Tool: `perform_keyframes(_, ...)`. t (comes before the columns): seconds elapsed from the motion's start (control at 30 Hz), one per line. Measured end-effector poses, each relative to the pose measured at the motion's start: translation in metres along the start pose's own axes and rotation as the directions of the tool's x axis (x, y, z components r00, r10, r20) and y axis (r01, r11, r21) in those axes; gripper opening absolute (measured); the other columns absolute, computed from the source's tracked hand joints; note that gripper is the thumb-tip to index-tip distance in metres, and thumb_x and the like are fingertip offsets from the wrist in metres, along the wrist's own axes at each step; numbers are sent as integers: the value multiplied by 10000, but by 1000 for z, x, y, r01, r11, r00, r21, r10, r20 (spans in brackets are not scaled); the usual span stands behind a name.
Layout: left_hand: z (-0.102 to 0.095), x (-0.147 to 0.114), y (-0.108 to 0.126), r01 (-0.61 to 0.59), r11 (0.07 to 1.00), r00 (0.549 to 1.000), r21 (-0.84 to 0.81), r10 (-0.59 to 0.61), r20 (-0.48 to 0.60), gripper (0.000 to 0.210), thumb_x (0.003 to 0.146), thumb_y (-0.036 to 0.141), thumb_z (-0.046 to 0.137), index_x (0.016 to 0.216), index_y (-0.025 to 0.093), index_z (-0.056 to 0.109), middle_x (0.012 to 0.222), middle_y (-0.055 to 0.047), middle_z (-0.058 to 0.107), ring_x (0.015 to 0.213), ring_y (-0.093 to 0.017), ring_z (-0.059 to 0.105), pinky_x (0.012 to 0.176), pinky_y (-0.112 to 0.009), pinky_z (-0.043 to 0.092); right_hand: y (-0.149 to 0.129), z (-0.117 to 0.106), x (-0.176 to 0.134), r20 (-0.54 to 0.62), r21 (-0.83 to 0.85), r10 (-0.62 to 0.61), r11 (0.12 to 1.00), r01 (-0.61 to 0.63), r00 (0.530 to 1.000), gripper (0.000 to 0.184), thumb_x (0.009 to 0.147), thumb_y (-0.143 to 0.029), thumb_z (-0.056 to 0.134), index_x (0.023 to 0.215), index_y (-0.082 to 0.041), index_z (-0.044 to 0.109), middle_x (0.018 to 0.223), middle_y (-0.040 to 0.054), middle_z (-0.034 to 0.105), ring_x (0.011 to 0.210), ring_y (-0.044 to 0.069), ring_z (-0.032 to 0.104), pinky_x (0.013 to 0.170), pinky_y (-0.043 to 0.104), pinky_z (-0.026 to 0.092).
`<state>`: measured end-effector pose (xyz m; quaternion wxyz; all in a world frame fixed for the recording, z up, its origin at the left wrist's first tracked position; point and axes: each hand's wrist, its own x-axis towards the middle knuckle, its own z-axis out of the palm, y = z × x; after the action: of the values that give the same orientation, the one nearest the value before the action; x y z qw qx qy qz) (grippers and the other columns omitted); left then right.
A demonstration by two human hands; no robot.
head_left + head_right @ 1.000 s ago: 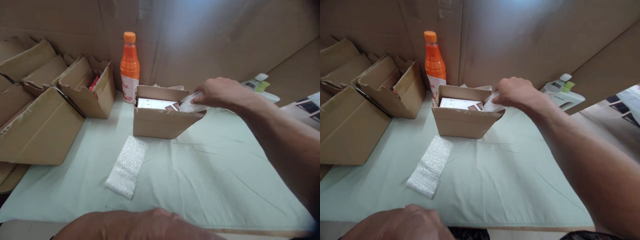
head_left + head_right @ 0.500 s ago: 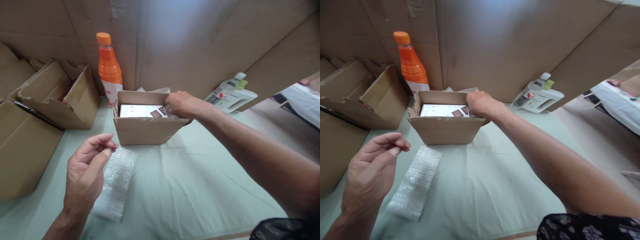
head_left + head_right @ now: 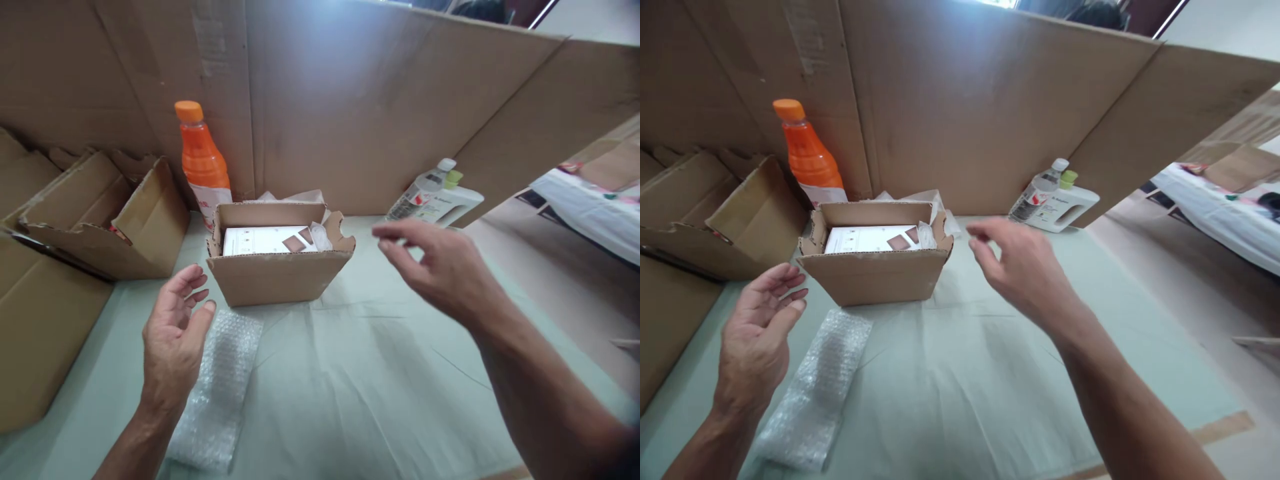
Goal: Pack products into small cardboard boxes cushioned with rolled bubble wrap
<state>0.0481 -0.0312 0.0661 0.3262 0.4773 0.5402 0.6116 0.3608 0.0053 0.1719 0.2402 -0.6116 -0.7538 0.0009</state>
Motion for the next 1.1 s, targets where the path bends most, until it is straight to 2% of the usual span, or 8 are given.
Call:
perform_keyframes(0.17, 14, 21, -22, 83, 997, 984, -2, -81, 157, 577, 812, 237, 675, 1368, 231, 523, 1313, -75, 622, 1196, -216, 593, 1021, -348, 477, 9, 81, -25, 234, 332, 121, 923, -197, 965, 566, 813, -385, 672, 1329, -182, 559, 1198, 115, 701, 945, 262, 679, 742, 375, 564)
perform_keyframes(0.27, 35, 30, -22, 72, 997, 987, 4, -72, 142, 467, 782, 232, 667, 1242, 189, 597, 1138, -50, 683, 1046, -192, 641, 971, -319, 483, 4, 105, -12, 230, 383, 157, 893, -238, 960, 532, 812, -345, 638, 1311, -183, 553, 1041, 74, 725, 816, 241, 658, 758, 391, 547)
perform_keyframes(0.37, 68, 20, -9, 42, 997, 981, -58, -30, 190, 462, 777, 229, 643, 1234, 180, 594, 1104, -52, 697, 1023, -197, 649, 956, -326, 488, 20, 81, -29, 145, 354, 241, 893, -277, 960, 458, 795, -348, 630, 1215, -168, 594, 968, 77, 724, 753, 235, 637, 724, 379, 529)
perform_keyframes(0.53, 110, -34, 2, 79, 987, 908, -137, -15, 419, 423, 792, 228, 619, 1213, 190, 609, 1199, -78, 682, 1107, -215, 632, 989, -340, 479, 58, 31, -122, -95, 206, 431, 890, -406, 897, 339, 794, -507, 630, 872, -177, 612, 763, 80, 677, 641, 230, 596, 616, 358, 481)
perform_keyframes(0.67, 102, -63, -8, 191, 974, 869, -122, -110, 483, 415, 810, 265, 620, 1216, 181, 593, 1250, -85, 664, 1103, -214, 634, 983, -339, 485, 45, 40, -178, -100, 256, 470, 864, -434, 877, 322, 819, -487, 626, 902, -177, 599, 764, 66, 670, 561, 188, 547, 588, 347, 491)
perform_keyframes(0.9, 85, -85, -16, 204, 979, 870, 24, -192, 454, 541, 780, 343, 708, 1290, 253, 553, 1323, -59, 594, 1263, -249, 535, 1069, -381, 434, 37, 65, -207, -215, 331, 359, 902, -278, 908, 390, 898, -331, 606, 1262, -200, 551, 1049, 109, 675, 888, 263, 647, 744, 402, 567)
perform_keyframes(1.0, 98, -95, -21, 235, 971, 869, 38, -227, 440, 554, 788, 347, 709, 1310, 282, 534, 1316, -51, 586, 1274, -242, 507, 1055, -378, 438, 50, 71, -214, -254, 320, 330, 916, -243, 909, 473, 913, -292, 589, 1369, -213, 491, 1118, 117, 658, 976, 277, 642, 786, 426, 577)
perform_keyframes(1.1, 140, -96, -26, 259, 965, 856, -29, -216, 469, 565, 759, 338, 720, 1287, 252, 536, 1271, -67, 604, 1239, -246, 530, 1076, -408, 422, 80, 68, -219, -332, 314, 365, 912, -263, 870, 485, 913, -304, 595, 1377, -215, 488, 1159, 123, 649, 1024, 283, 634, 793, 431, 587)
